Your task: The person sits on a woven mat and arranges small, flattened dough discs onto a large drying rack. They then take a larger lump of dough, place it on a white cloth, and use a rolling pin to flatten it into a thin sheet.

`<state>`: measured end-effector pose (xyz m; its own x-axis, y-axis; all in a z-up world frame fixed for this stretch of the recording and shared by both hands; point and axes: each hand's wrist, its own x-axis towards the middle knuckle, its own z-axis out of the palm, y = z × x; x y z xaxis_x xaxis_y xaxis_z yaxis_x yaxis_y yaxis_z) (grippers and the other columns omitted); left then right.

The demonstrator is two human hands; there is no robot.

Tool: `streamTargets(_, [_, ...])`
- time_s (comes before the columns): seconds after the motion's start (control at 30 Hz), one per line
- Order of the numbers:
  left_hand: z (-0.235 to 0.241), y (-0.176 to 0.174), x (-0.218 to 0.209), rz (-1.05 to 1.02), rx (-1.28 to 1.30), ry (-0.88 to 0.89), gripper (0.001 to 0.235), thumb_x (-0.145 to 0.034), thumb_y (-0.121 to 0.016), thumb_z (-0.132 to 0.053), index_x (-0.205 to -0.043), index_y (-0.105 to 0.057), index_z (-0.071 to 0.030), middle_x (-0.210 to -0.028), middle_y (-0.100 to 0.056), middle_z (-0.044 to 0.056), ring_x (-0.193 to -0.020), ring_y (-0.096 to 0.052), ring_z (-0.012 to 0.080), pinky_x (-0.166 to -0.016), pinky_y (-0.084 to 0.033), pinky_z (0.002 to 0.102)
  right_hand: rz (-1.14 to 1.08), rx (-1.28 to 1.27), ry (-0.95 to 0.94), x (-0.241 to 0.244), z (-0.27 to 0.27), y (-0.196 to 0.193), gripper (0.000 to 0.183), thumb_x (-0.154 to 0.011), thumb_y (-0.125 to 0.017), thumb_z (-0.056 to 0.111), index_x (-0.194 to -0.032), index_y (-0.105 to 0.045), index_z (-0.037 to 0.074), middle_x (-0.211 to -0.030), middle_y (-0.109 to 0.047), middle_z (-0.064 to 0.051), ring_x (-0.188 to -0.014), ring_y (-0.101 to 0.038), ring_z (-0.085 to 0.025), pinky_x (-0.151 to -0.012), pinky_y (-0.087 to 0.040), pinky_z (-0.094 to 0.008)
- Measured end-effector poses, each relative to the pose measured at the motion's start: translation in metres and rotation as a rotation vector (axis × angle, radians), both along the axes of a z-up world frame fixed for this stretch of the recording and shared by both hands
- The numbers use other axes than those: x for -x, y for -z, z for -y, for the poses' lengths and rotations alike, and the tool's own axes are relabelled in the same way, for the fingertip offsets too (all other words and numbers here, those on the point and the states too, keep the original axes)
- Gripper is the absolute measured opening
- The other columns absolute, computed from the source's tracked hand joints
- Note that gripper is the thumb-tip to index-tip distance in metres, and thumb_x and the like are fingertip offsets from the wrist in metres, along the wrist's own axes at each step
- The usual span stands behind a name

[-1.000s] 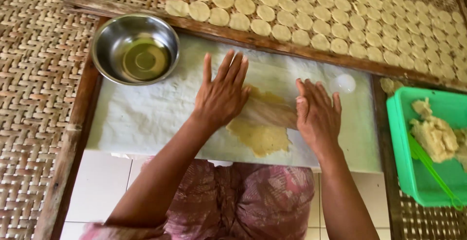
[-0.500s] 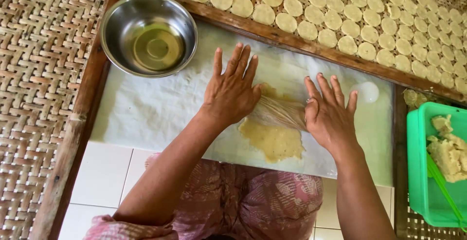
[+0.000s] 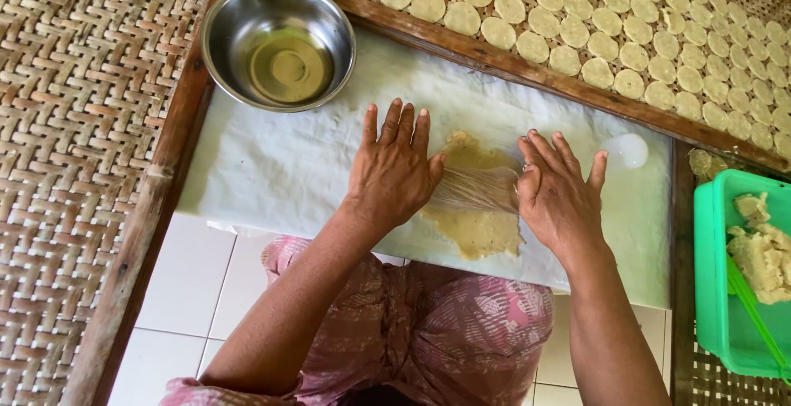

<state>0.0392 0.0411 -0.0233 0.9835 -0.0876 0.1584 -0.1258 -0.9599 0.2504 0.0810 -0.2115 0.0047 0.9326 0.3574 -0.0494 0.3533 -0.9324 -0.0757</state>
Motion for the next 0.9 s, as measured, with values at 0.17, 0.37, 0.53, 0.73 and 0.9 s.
streamTargets(0.17, [0.001,-0.005,0.015,-0.042,0.008,-0.002,0.068,-0.104,-0.034,-0.045,-0.148,-0.043,0.006,-0.15,-0.047,0.025,-0.147,-0.034,0.0395,-0.122,-0.018,0.057,0.014,0.0,-0.012,0.012,-0.003,-0.005,0.055,-0.104,-0.023,0.025,-0.149,-0.053,0.015,-0.158,-0.048,0.001,-0.148,-0.037,-0.025,-0.119,-0.004,-0.071])
streamTargets(0.37, [0.004,-0.009,0.035,-0.041,0.046,0.001,0.066,-0.104,-0.036,-0.043,-0.145,-0.045,0.007,-0.148,-0.048,0.027,-0.145,-0.037,0.0405,-0.12,-0.023,0.053,0.077,0.007,0.001,0.035,-0.002,-0.008,0.051,-0.107,-0.029,0.023,-0.149,-0.058,0.016,-0.134,-0.067,-0.011,-0.128,-0.06,-0.027,-0.121,-0.014,-0.071])
streamTargets(0.53, [0.006,-0.014,0.056,-0.022,-0.009,0.021,0.066,-0.106,-0.034,-0.041,-0.149,-0.042,0.008,-0.15,-0.047,0.027,-0.146,-0.038,0.0401,-0.124,-0.021,0.051,0.108,-0.03,-0.009,0.055,-0.006,-0.018,0.05,-0.106,-0.031,0.021,-0.147,-0.058,0.012,-0.128,-0.069,-0.012,-0.124,-0.063,-0.027,-0.122,-0.017,-0.071])
streamTargets(0.73, [0.011,-0.01,0.078,0.006,0.002,0.027,0.068,-0.104,-0.037,-0.041,-0.15,-0.037,0.009,-0.151,-0.044,0.029,-0.144,-0.036,0.0389,-0.123,-0.018,0.05,0.168,-0.085,-0.026,0.079,0.001,-0.012,0.049,-0.108,-0.03,0.021,-0.149,-0.056,0.013,-0.138,-0.066,-0.01,-0.13,-0.06,-0.026,-0.121,-0.014,-0.069])
streamTargets(0.9, [0.015,-0.021,0.114,0.011,0.042,0.034,0.072,-0.1,-0.047,-0.039,-0.152,-0.035,0.009,-0.156,-0.041,0.027,-0.149,-0.034,0.0381,-0.124,-0.02,0.049,0.186,-0.151,-0.022,0.109,0.01,-0.005,0.053,-0.107,-0.03,0.022,-0.153,-0.051,0.011,-0.147,-0.061,-0.011,-0.136,-0.055,-0.028,-0.124,-0.015,-0.064])
